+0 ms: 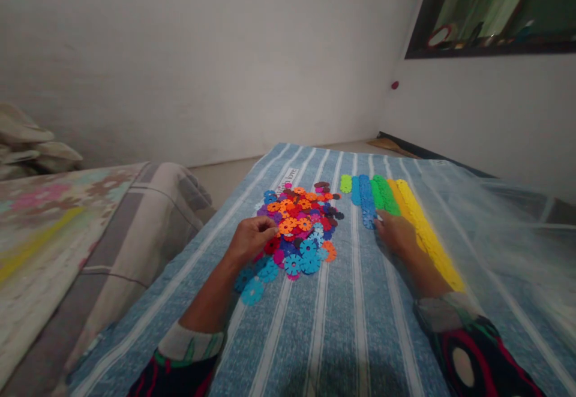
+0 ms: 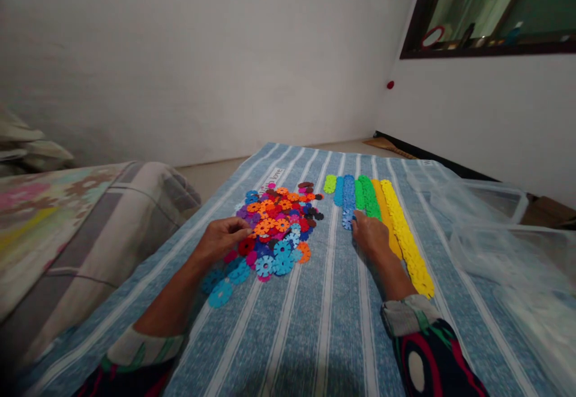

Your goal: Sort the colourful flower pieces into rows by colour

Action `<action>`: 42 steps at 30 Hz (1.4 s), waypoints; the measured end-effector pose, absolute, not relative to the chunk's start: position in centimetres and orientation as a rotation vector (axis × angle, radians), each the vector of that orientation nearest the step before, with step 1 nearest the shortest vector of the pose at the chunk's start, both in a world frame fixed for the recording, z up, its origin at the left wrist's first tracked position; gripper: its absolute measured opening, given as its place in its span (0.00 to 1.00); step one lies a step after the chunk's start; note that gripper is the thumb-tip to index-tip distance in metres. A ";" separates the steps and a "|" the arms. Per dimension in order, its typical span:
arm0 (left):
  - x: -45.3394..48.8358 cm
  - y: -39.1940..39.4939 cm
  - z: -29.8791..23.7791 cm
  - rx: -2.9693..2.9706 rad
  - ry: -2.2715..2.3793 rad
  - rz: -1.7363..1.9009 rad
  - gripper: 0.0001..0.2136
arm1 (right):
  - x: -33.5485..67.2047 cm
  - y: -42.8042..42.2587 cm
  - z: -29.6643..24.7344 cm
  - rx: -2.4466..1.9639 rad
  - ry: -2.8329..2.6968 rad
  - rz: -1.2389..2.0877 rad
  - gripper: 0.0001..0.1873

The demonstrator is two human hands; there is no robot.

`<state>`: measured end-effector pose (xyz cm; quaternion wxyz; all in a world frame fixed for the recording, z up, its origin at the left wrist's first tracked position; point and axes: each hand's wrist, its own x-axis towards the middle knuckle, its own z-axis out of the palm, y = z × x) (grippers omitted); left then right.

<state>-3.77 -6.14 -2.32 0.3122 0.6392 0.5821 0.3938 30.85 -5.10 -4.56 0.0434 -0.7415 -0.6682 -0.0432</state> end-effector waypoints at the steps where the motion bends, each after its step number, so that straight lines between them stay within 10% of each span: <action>1: -4.0 -6.0 -2.5 1.719 1.550 1.018 0.08 | 30.7 -5.2 -4.5 -2.269 -2.030 -0.163 0.19; 17: -2.5 -7.0 -3.9 2.411 1.427 0.516 0.23 | 22.7 -8.7 -5.8 -1.471 -2.431 -0.095 0.16; 26: 0.8 -9.3 -3.7 2.622 1.396 0.311 0.14 | 23.0 -8.9 -6.5 -1.458 -2.413 0.042 0.18; 42: 2.9 -10.6 -6.1 2.573 0.891 0.566 0.22 | 23.3 -8.7 -7.1 -1.422 -2.416 0.108 0.16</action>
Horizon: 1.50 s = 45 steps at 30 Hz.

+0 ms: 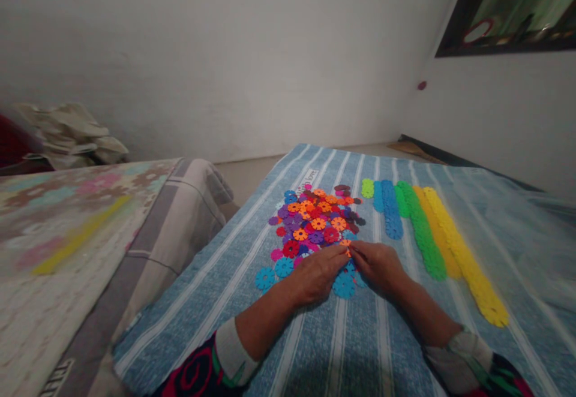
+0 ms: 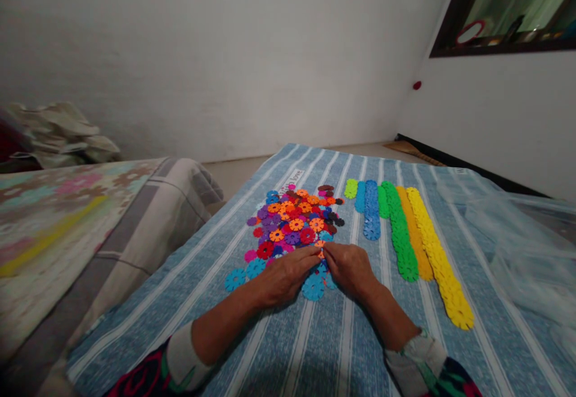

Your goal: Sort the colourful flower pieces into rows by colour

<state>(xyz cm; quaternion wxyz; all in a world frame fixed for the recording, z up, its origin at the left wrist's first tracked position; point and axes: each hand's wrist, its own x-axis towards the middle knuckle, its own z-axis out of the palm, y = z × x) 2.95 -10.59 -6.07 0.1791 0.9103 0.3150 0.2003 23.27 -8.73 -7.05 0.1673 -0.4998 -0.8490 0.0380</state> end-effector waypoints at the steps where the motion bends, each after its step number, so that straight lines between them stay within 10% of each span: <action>1: 2.9 -10.6 -6.0 2.563 0.876 0.576 0.21 | 23.3 -8.7 -7.1 -1.422 -2.415 0.111 0.16; 23: -1.0 -6.7 -6.2 2.566 1.794 0.503 0.14 | 23.2 -8.3 -7.3 -1.453 -2.406 0.160 0.16; 45: 1.6 -8.4 -5.5 2.786 1.362 0.391 0.13 | 22.9 -8.6 -6.8 -1.482 -2.367 0.001 0.15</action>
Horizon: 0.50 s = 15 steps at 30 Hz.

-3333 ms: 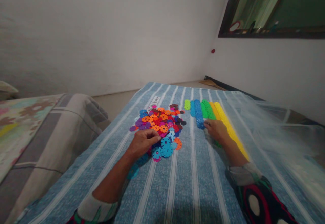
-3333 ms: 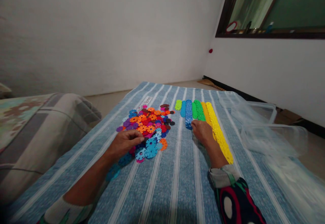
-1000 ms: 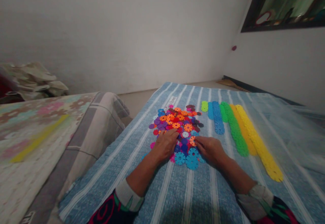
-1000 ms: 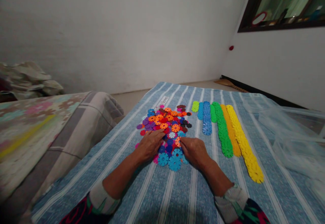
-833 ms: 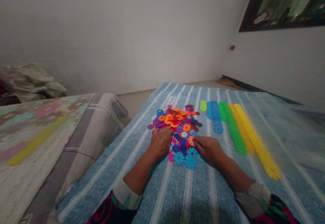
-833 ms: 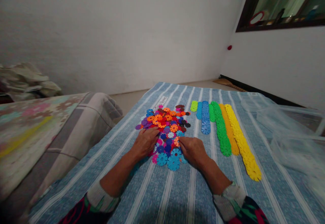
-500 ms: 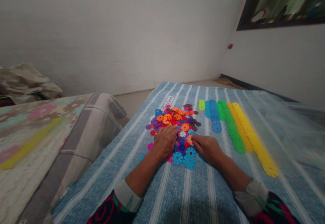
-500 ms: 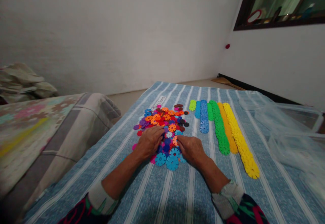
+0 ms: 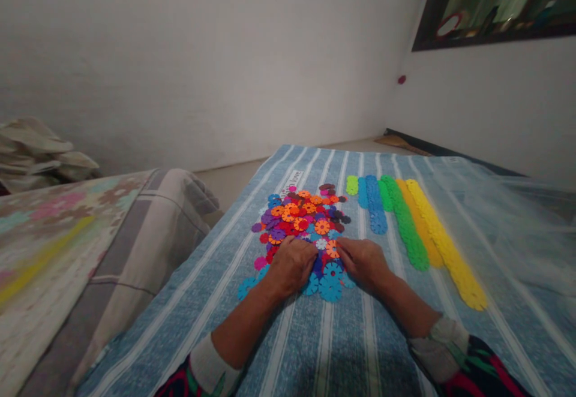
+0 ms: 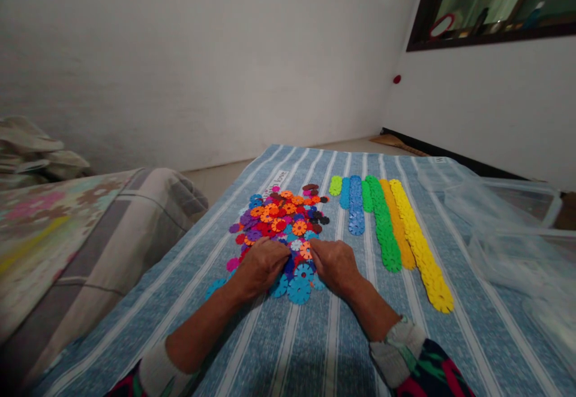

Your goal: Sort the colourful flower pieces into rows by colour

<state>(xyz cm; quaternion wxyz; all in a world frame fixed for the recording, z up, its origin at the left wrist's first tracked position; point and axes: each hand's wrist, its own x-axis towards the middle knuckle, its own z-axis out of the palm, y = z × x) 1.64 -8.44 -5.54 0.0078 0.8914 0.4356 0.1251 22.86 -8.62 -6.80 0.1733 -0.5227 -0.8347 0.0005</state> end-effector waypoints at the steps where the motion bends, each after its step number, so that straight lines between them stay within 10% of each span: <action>1: 1.5 -8.3 -5.7 2.795 1.362 0.421 0.14 | 22.8 -8.6 -6.7 -1.475 -2.383 0.002 0.14; 15: 3.1 -4.0 -3.0 2.622 1.680 0.099 0.13 | 23.1 -8.3 -6.6 -1.297 -2.483 0.039 0.16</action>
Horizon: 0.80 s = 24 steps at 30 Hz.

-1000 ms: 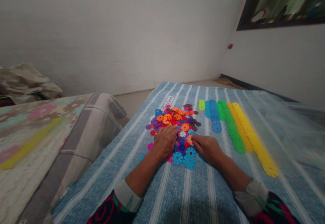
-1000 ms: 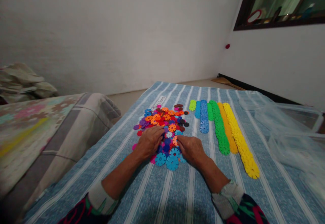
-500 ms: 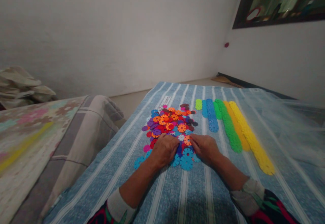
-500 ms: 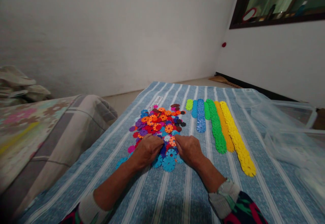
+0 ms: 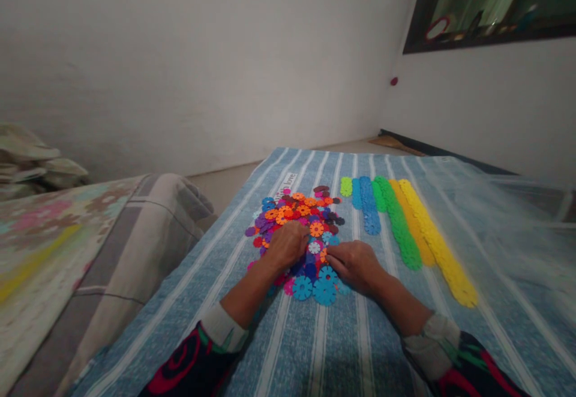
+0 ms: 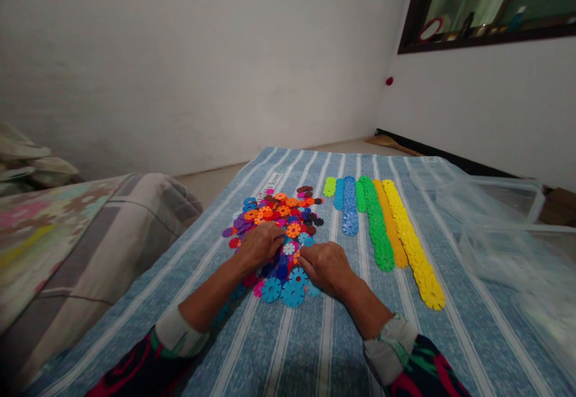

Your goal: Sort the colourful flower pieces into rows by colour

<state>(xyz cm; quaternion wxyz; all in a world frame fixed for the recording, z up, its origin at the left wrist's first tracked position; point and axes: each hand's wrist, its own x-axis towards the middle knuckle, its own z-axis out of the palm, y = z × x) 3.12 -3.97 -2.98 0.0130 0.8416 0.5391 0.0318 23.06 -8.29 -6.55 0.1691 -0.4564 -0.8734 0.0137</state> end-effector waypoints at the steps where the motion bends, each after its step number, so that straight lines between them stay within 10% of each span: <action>1: 3.5 -3.7 -2.9 2.615 1.684 0.059 0.13 | 23.2 -8.3 -6.7 -1.279 -2.463 0.052 0.17; 24: 1.8 -1.4 -4.2 2.110 1.652 0.440 0.05 | 25.0 -6.5 -8.8 -1.597 -2.148 0.067 0.16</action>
